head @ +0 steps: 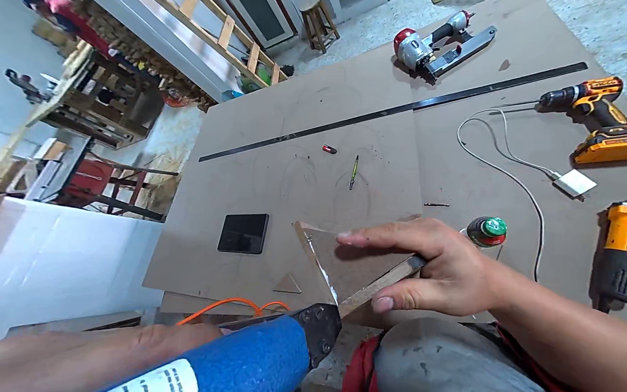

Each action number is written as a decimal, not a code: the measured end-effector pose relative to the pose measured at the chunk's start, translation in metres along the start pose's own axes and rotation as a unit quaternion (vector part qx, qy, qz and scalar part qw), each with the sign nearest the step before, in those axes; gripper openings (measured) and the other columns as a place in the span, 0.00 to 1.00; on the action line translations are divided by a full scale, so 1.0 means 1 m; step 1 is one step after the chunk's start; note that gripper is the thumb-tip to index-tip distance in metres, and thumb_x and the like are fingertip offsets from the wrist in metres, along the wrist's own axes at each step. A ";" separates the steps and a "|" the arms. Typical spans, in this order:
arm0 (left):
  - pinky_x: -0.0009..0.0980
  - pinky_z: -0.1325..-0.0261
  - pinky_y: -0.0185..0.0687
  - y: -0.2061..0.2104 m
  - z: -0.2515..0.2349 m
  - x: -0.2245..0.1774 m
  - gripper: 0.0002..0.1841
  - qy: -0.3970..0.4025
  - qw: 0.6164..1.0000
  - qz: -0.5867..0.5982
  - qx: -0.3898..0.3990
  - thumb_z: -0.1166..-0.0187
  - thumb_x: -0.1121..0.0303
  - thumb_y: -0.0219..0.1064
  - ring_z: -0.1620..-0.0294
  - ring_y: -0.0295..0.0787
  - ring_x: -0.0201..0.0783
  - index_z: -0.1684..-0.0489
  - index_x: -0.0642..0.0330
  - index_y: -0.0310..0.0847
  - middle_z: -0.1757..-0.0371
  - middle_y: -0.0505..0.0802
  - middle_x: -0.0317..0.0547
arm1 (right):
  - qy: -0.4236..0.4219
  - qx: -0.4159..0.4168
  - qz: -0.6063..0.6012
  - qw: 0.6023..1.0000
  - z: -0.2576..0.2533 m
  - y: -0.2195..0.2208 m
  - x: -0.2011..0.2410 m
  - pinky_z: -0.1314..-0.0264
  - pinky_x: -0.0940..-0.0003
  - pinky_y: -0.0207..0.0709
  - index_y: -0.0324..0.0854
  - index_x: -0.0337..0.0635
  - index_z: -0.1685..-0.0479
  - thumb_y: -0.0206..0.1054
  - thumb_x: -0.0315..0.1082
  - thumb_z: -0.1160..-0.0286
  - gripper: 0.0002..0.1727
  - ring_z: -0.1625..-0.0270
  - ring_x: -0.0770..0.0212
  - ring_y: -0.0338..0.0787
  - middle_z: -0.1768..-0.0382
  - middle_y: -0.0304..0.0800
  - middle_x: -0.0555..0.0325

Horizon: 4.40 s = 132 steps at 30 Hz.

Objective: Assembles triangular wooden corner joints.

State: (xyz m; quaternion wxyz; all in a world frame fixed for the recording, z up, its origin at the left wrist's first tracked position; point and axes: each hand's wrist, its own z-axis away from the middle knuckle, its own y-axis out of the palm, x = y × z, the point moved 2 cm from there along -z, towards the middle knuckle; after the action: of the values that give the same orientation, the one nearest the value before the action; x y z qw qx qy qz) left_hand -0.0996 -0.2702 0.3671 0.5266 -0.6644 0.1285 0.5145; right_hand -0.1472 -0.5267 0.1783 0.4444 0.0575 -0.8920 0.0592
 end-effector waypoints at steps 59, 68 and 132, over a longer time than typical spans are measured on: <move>0.24 0.40 0.84 -0.001 0.003 -0.016 0.12 -0.123 0.973 -0.197 0.014 0.34 0.73 0.79 0.52 0.92 0.28 0.61 0.74 0.88 0.60 0.95 0.52 | 0.058 0.006 -0.047 0.997 0.010 0.015 0.011 0.61 0.77 0.91 0.87 0.42 0.46 0.75 0.37 0.23 0.12 0.58 0.74 0.93 0.54 0.94 0.69; 0.23 0.33 0.82 0.000 0.017 -0.018 0.13 -0.099 0.991 -0.082 -0.036 0.26 0.69 0.76 0.43 0.88 0.21 0.45 0.56 0.89 0.47 0.95 0.31 | 0.063 0.000 -0.041 0.997 0.009 0.020 0.012 0.50 0.76 0.92 0.86 0.41 0.39 0.75 0.38 0.23 0.17 0.49 0.74 0.93 0.46 0.94 0.67; 0.24 0.29 0.80 -0.001 0.026 0.002 0.14 -0.091 0.996 0.017 -0.015 0.23 0.69 0.73 0.37 0.86 0.19 0.41 0.47 0.89 0.41 0.93 0.23 | 0.125 0.038 0.072 0.989 0.027 0.039 0.015 0.61 0.81 0.87 0.88 0.49 0.55 0.72 0.57 0.25 0.21 0.60 0.82 0.89 0.65 0.91 0.74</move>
State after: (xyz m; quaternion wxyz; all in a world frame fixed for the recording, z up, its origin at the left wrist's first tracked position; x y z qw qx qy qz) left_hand -0.1122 -0.2476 0.3679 0.5172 -0.6205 0.0839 0.5835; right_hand -0.1831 -0.4932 0.1723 0.5444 0.0018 -0.8283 0.1322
